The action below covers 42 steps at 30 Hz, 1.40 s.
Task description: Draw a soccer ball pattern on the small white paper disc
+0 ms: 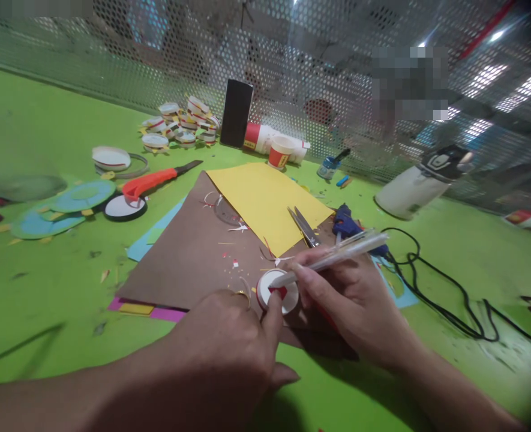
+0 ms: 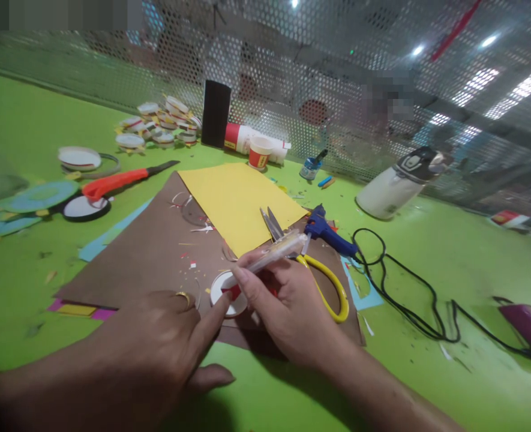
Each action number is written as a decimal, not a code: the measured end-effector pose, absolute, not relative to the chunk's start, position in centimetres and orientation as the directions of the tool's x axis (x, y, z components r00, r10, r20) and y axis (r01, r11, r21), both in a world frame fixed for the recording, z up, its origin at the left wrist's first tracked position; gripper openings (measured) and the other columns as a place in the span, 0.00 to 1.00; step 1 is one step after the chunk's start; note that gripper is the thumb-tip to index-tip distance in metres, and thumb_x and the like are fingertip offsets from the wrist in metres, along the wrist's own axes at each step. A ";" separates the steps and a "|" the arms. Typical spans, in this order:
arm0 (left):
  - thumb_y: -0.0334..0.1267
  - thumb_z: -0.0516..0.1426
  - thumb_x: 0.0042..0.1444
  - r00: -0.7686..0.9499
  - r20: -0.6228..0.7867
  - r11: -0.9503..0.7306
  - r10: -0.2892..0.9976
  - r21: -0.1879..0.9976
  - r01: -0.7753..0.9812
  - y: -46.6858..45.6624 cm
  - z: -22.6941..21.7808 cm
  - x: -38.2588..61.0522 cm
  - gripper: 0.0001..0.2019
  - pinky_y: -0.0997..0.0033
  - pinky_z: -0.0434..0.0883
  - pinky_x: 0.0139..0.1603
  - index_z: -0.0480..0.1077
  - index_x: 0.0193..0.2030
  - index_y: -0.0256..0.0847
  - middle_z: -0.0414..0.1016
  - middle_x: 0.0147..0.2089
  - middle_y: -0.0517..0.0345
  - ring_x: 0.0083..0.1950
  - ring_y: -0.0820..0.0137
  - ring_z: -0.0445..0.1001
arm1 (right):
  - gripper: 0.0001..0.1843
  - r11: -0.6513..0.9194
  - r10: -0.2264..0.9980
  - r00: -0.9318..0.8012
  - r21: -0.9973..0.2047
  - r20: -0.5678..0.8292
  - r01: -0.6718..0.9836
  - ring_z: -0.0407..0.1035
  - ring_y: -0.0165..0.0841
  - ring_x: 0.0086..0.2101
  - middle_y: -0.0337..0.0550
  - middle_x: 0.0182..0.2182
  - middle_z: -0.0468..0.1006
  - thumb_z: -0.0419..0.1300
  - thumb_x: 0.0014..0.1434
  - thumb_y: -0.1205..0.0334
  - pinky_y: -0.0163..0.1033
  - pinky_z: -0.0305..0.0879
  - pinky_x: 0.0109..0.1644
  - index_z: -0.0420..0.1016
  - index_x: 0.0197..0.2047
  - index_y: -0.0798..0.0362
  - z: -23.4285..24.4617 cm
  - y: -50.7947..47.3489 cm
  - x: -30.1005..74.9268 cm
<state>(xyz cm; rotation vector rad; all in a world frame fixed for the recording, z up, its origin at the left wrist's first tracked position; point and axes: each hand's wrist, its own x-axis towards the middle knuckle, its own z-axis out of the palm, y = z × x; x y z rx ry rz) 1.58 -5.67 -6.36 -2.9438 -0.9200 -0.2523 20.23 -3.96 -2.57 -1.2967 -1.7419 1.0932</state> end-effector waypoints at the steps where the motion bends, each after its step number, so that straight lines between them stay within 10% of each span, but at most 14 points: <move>1: 0.55 0.52 0.62 0.801 0.183 -0.817 0.570 0.022 0.577 -5.7 -6.5 1.6 0.34 0.61 0.68 0.28 0.61 0.60 0.21 0.77 0.28 0.43 0.28 0.55 0.76 | 0.11 0.166 0.965 -0.254 -0.905 0.067 0.392 0.67 0.30 0.22 0.37 0.22 0.73 0.59 0.63 0.53 0.34 0.60 0.23 0.76 0.38 0.51 -2.6 -4.0 20.3; 23: 0.52 0.58 0.58 0.821 0.192 -0.826 0.537 -0.075 0.558 -5.6 -5.1 1.7 0.31 0.65 0.66 0.20 0.68 0.53 0.20 0.76 0.23 0.45 0.21 0.58 0.74 | 0.12 0.378 0.920 -0.317 -0.739 0.232 0.557 0.73 0.32 0.34 0.43 0.36 0.79 0.55 0.66 0.59 0.35 0.67 0.38 0.78 0.36 0.54 -2.5 -3.4 20.7; 42: 0.52 0.60 0.56 0.813 0.232 -0.820 0.534 -0.092 0.564 -5.5 -5.4 2.0 0.28 0.65 0.63 0.17 0.72 0.48 0.23 0.74 0.21 0.50 0.19 0.59 0.72 | 0.12 0.390 0.917 -0.299 -0.748 0.263 0.538 0.69 0.24 0.25 0.38 0.29 0.77 0.55 0.66 0.62 0.29 0.64 0.27 0.72 0.31 0.54 -2.6 -3.0 20.7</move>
